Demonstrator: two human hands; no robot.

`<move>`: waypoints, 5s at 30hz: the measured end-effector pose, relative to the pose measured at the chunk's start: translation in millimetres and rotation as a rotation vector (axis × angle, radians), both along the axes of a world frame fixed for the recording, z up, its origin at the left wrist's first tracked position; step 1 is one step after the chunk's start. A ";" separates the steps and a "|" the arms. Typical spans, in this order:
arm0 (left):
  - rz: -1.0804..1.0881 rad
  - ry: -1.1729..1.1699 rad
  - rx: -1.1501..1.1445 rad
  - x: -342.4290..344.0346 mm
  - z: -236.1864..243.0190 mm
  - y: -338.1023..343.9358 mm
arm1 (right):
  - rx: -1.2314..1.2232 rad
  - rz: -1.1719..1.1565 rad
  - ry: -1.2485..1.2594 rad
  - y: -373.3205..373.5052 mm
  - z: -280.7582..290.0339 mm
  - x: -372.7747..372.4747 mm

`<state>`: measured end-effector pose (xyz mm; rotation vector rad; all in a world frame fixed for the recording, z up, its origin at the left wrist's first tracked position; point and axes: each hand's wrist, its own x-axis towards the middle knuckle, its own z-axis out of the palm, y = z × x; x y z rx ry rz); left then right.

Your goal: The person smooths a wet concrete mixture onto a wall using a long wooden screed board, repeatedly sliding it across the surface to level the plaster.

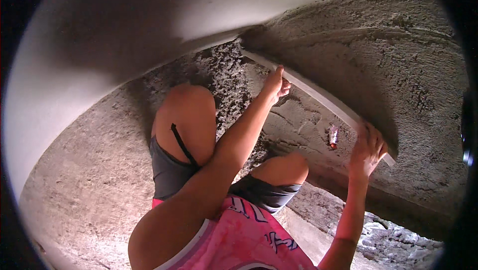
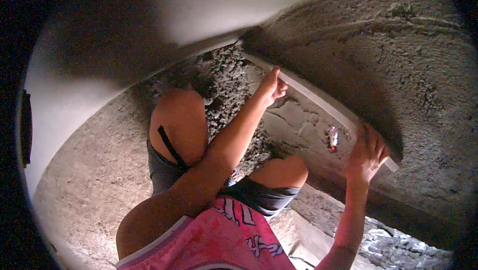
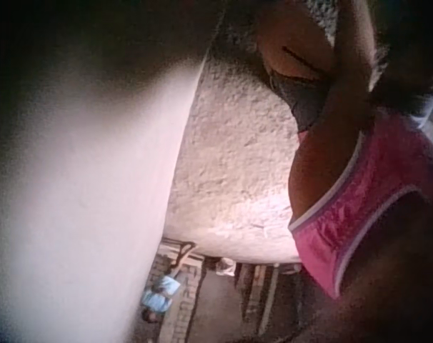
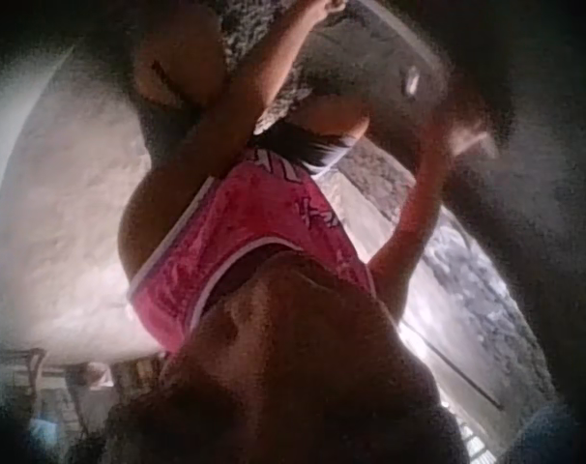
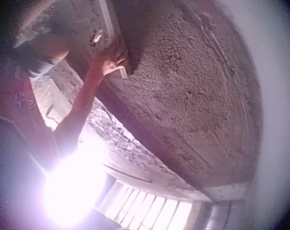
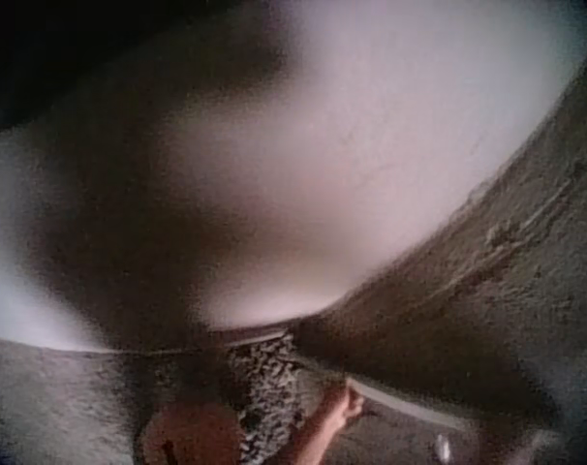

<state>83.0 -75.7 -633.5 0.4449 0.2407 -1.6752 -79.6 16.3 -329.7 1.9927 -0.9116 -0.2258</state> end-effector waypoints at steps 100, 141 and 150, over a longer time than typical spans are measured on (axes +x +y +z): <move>0.083 -0.148 -0.109 23.1 73.3 -5.4 | -0.144 0.029 -0.040 4.1 34.1 -14.4; -0.006 -0.218 -0.082 23.9 103.6 -7.3 | -0.142 0.030 -0.042 7.4 63.2 -19.1; -0.049 -0.241 -0.159 19.9 169.9 -11.7 | -0.240 -0.023 -0.045 8.7 123.1 -26.4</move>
